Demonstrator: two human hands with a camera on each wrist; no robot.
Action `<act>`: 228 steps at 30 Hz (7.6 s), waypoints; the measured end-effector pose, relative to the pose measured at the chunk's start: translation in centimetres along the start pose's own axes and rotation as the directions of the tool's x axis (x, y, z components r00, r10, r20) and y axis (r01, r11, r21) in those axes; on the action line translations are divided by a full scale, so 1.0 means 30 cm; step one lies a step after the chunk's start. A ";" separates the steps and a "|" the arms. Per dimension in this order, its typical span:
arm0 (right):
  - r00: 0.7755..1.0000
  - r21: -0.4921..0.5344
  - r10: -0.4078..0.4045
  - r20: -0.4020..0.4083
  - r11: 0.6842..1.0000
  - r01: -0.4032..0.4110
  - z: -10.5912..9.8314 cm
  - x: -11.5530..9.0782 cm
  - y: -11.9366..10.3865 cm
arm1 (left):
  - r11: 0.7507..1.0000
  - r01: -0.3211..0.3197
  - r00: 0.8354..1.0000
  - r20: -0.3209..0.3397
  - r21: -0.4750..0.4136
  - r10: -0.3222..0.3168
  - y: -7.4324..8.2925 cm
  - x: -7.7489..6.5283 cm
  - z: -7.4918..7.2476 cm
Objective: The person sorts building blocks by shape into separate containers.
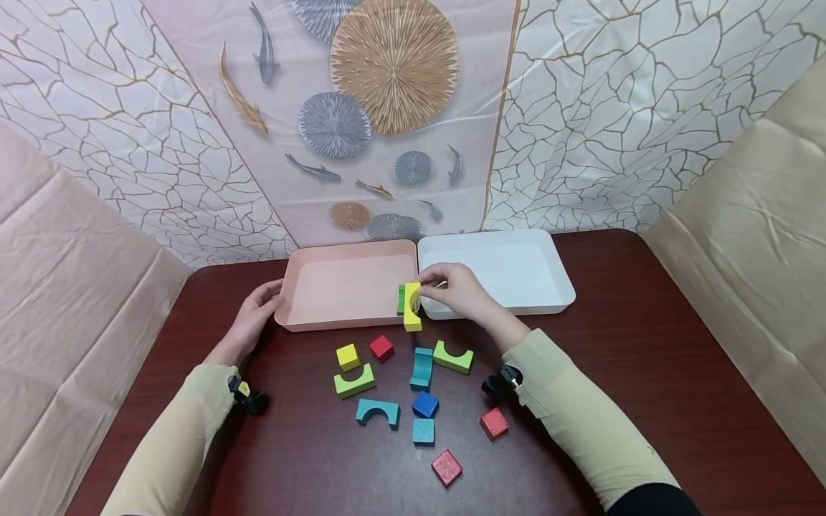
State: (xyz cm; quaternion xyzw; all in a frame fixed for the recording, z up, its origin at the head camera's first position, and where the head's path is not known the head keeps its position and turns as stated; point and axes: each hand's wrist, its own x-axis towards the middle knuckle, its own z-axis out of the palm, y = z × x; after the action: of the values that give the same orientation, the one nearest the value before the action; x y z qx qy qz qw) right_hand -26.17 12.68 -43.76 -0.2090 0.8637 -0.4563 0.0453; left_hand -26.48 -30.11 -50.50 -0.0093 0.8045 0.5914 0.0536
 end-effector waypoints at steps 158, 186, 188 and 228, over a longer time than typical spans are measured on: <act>1.000 -0.056 0.008 -0.012 0.998 -0.009 0.008 -0.030 -0.021 | 1.000 0.006 1.000 0.011 -0.010 -0.006 0.009 -0.007 -0.006; 0.998 -0.024 0.020 -0.064 1.000 -0.021 -0.069 -0.181 0.020 | 1.000 0.006 1.000 0.004 -0.014 -0.005 0.004 -0.007 0.001; 0.997 -0.032 0.027 -0.074 0.999 -0.030 -0.074 -0.190 0.028 | 1.000 0.003 1.000 0.005 -0.019 -0.003 0.004 -0.009 0.000; 0.996 -0.022 0.088 -0.016 0.996 -0.089 -0.076 -0.302 0.142 | 1.000 0.012 1.000 0.002 -0.005 -0.012 0.002 -0.002 0.003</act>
State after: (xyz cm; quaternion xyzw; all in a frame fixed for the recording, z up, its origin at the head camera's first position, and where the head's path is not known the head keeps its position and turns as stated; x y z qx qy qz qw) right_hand -19.92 20.21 -46.88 -0.1677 0.8775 -0.4457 0.0569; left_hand -26.41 -30.00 -50.46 -0.0135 0.8031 0.5929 0.0577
